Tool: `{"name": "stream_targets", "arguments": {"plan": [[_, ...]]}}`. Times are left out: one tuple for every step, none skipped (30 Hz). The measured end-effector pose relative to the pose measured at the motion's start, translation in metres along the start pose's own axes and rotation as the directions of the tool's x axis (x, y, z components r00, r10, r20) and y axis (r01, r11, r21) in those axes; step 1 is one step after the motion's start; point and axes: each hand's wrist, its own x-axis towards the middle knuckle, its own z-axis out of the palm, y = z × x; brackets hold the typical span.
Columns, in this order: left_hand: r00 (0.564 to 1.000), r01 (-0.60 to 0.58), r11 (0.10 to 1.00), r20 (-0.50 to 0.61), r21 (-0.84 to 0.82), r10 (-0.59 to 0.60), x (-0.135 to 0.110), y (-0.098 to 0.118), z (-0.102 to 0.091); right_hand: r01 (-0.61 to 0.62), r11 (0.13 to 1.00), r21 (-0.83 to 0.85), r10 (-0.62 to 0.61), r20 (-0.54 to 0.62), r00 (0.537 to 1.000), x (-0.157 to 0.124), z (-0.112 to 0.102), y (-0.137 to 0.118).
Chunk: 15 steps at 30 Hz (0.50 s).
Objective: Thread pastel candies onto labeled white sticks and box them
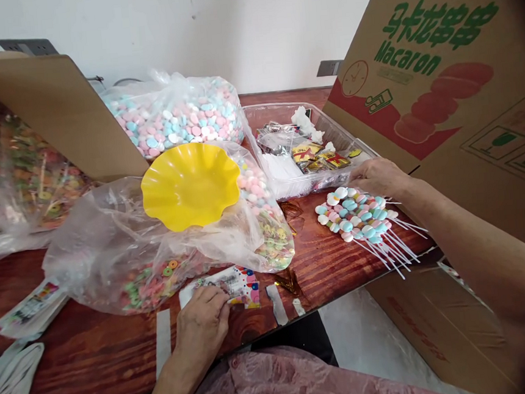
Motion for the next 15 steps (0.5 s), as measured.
{"name": "stream_targets", "arguments": {"plan": [[1.000, -0.012, 1.000, 0.010, -0.018, 0.012, 0.001, -0.001, -0.002, 0.009, 1.000, 0.011, -0.009, -0.004, 1.000, 0.002, 0.001, 0.001], [1.000, -0.023, 0.999, 0.020, -0.043, 0.024, 0.001, -0.001, -0.004, 0.016, 1.000, 0.020, -0.016, -0.009, 1.000, 0.003, 0.003, 0.002], [0.999, -0.032, 0.997, 0.030, -0.073, 0.035, 0.002, -0.002, -0.007, 0.021, 0.999, 0.026, -0.021, -0.015, 1.000, 0.004, 0.005, 0.003], [0.998, -0.040, 0.994, 0.042, -0.102, 0.044, 0.002, -0.002, -0.010, 0.025, 0.999, 0.029, -0.024, -0.021, 1.000, 0.005, 0.006, 0.004], [0.997, -0.044, 0.991, 0.054, -0.130, 0.051, 0.003, -0.003, -0.013, 0.026, 0.999, 0.028, -0.025, -0.028, 0.999, 0.005, 0.007, 0.003], [0.996, -0.046, 0.987, 0.066, -0.155, 0.057, 0.004, -0.004, -0.015, 0.024, 0.999, 0.023, -0.023, -0.036, 0.999, 0.005, 0.009, 0.003], [0.995, -0.046, 0.984, 0.078, -0.174, 0.060, 0.005, -0.005, -0.018, 0.022, 1.000, 0.018, -0.021, -0.047, 0.999, 0.004, 0.010, 0.001], [0.994, -0.046, 0.981, 0.089, -0.189, 0.064, 0.005, -0.006, -0.019, 0.022, 1.000, 0.012, -0.021, -0.058, 0.998, 0.003, 0.011, -0.002], [0.993, -0.047, 0.979, 0.101, -0.200, 0.068, 0.006, -0.006, -0.021, 0.022, 1.000, 0.005, -0.021, -0.070, 0.997, 0.002, 0.012, -0.005], [0.991, -0.046, 0.978, 0.115, -0.206, 0.070, 0.007, -0.007, -0.021, 0.024, 1.000, 0.000, -0.024, -0.080, 0.997, 0.001, 0.013, -0.009], [0.989, -0.042, 0.978, 0.129, -0.206, 0.070, 0.007, -0.007, -0.021, 0.028, 1.000, -0.005, -0.029, -0.087, 0.996, 0.001, 0.013, -0.012], [0.988, -0.036, 0.979, 0.140, -0.202, 0.066, 0.008, -0.008, -0.020, 0.034, 0.999, -0.009, -0.034, -0.093, 0.995, 0.000, 0.013, -0.016], [0.988, -0.029, 0.980, 0.142, -0.196, 0.058, 0.008, -0.007, -0.018, 0.039, 0.999, -0.015, -0.040, -0.098, 0.994, 0.000, 0.013, -0.019], [0.990, -0.020, 0.982, 0.133, -0.188, 0.045, 0.008, -0.007, -0.017, 0.040, 0.999, -0.021, -0.042, -0.106, 0.993, -0.001, 0.012, -0.020], [0.994, -0.012, 0.983, 0.109, -0.184, 0.032, 0.007, -0.006, -0.015, 0.038, 0.999, -0.028, -0.041, -0.118, 0.992, -0.001, 0.011, -0.021]]}}
